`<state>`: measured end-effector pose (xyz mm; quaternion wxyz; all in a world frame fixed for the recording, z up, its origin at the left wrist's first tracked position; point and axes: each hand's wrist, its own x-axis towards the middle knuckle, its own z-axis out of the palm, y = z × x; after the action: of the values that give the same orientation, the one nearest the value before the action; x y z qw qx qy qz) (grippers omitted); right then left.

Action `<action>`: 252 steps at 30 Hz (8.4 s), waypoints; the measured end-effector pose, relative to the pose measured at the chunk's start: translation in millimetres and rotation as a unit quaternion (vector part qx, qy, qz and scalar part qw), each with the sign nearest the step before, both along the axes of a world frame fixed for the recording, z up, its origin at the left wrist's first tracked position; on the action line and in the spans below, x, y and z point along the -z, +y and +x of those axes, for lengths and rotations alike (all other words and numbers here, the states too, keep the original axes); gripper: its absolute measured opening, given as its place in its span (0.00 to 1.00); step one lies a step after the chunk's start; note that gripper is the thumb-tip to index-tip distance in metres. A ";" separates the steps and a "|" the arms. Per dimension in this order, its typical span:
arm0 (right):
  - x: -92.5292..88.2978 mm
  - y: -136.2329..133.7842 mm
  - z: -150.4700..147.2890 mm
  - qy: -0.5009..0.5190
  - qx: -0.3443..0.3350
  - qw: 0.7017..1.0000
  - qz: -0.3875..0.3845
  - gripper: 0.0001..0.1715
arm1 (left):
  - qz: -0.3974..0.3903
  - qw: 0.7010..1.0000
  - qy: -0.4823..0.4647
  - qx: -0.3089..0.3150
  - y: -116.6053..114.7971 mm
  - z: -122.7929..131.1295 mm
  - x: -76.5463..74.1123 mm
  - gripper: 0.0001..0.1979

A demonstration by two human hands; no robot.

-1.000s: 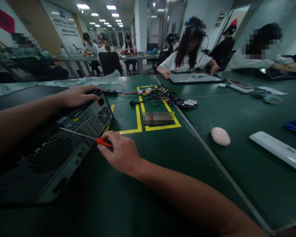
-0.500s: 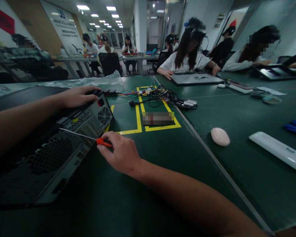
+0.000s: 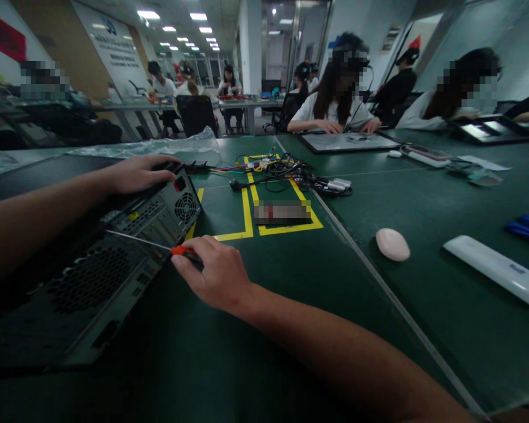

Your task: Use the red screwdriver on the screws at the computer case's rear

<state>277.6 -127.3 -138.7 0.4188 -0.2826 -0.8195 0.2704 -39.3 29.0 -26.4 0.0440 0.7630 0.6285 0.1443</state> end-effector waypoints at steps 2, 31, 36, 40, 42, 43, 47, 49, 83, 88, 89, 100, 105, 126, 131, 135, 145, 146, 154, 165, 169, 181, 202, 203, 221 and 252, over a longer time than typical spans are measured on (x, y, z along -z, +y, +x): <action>-1.0 -0.1 0.0 0.008 -0.008 1.000 -0.011 0.20 | 0.003 1.000 -0.001 -0.004 0.0 0.8 0.2 0.46; -5.0 -1.2 0.1 -0.010 -0.002 1.000 -0.028 0.15 | -0.010 1.000 -0.021 -0.008 0.9 -2.2 0.5 0.48; -4.3 -0.9 -0.1 -0.001 -0.004 1.000 -0.030 0.15 | -0.005 1.000 -0.018 -0.002 1.1 -2.5 0.5 0.47; -4.8 -1.2 -0.3 -0.001 0.000 0.999 -0.036 0.15 | -0.005 1.000 -0.015 -0.003 0.2 -1.5 -0.7 0.46; -5.3 -1.6 -0.5 0.001 -0.001 0.999 -0.038 0.15 | -0.008 1.000 -0.014 -0.007 -0.6 -0.4 -1.8 0.47; -5.6 -1.8 -0.6 0.003 -0.003 0.999 -0.039 0.15 | -0.011 1.000 -0.014 -0.010 -1.1 0.1 -2.3 0.47; -7.4 -2.9 -0.3 0.010 -0.012 0.998 -0.053 0.15 | -0.013 1.000 -0.012 -0.011 -2.5 1.9 -3.4 0.48; -8.2 -3.2 0.1 0.008 -0.011 0.998 -0.059 0.15 | -0.012 1.000 -0.011 -0.014 -2.6 2.1 -3.4 0.48; -4.7 0.7 -1.5 -0.007 -0.008 1.000 -0.017 0.13 | 0.000 1.000 -0.018 -0.012 1.5 -1.7 1.9 0.45; -3.2 1.6 -1.7 -0.009 -0.010 1.000 -0.012 0.14 | -0.005 1.000 -0.014 -0.011 -0.1 -0.3 0.6 0.47; -3.1 1.5 -1.6 -0.011 -0.010 1.000 -0.013 0.14 | -0.006 1.000 -0.012 -0.012 -0.4 -0.1 0.1 0.47; -2.9 -0.1 -2.1 -0.018 -0.001 1.000 -0.016 0.13 | -0.003 1.000 -0.007 -0.006 2.4 -2.2 2.0 0.46; -3.1 -0.5 -1.5 -0.019 0.004 1.000 -0.014 0.14 | -0.008 1.000 -0.001 -0.014 0.8 0.6 0.8 0.47; -3.8 -1.1 -0.3 -0.017 0.011 1.000 -0.004 0.19 | -0.017 1.000 -0.001 -0.014 -4.4 5.2 -5.7 0.45; -4.5 -1.3 -0.4 -0.010 0.011 1.000 0.000 0.22 | -0.021 1.000 -0.008 -0.015 -4.1 4.2 -4.3 0.48; -6.6 -1.6 -0.3 -0.018 0.005 1.000 -0.007 0.21 | -0.015 1.000 -0.005 -0.014 -3.1 3.1 -2.1 0.47; -5.4 -3.1 -0.9 -0.012 -0.019 0.999 -0.035 0.18 | -0.014 1.000 0.003 -0.008 -2.1 3.0 -2.7 0.48; -4.3 -2.7 -1.3 -0.010 -0.022 0.999 -0.034 0.16 | -0.015 1.000 0.002 -0.008 -2.7 3.3 -3.2 0.47; -0.3 -0.6 -1.6 0.004 -0.028 0.999 -0.039 0.14 | -0.012 1.000 -0.001 -0.008 -6.3 7.7 -5.0 0.45; -1.3 -2.7 -2.2 0.009 -0.018 0.999 -0.035 0.11 | -0.024 1.000 0.014 -0.008 -11.8 15.5 -13.2 0.45; -0.1 -2.6 -2.0 0.011 -0.017 0.999 -0.036 0.12 | -0.023 0.999 0.021 -0.011 -12.3 17.3 -13.4 0.45; -3.2 -2.8 -2.2 0.014 -0.009 0.999 -0.032 0.10 | -0.025 1.000 0.008 -0.014 -11.1 15.7 -12.8 0.45; -4.0 -2.5 1.5 0.014 0.006 1.000 0.001 0.14 | -0.021 0.999 0.032 -0.010 -14.7 21.4 -14.6 0.47; -3.6 -2.3 1.2 0.015 0.006 1.000 0.003 0.12 | -0.021 0.999 0.035 -0.009 -14.8 21.6 -14.9 0.47; -1.5 -0.5 0.3 0.017 0.017 0.999 0.032 0.08 | -0.015 0.999 0.027 0.007 -8.1 13.9 -10.1 0.43; -3.7 -2.2 -0.6 0.013 0.032 0.999 0.031 0.12 | -0.017 0.999 0.026 0.008 -7.4 12.6 -8.8 0.45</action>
<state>276.9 -129.5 -134.9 0.4465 -0.2916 -0.8126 0.2351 -26.6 21.6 -17.6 0.0421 0.7703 0.6261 0.1134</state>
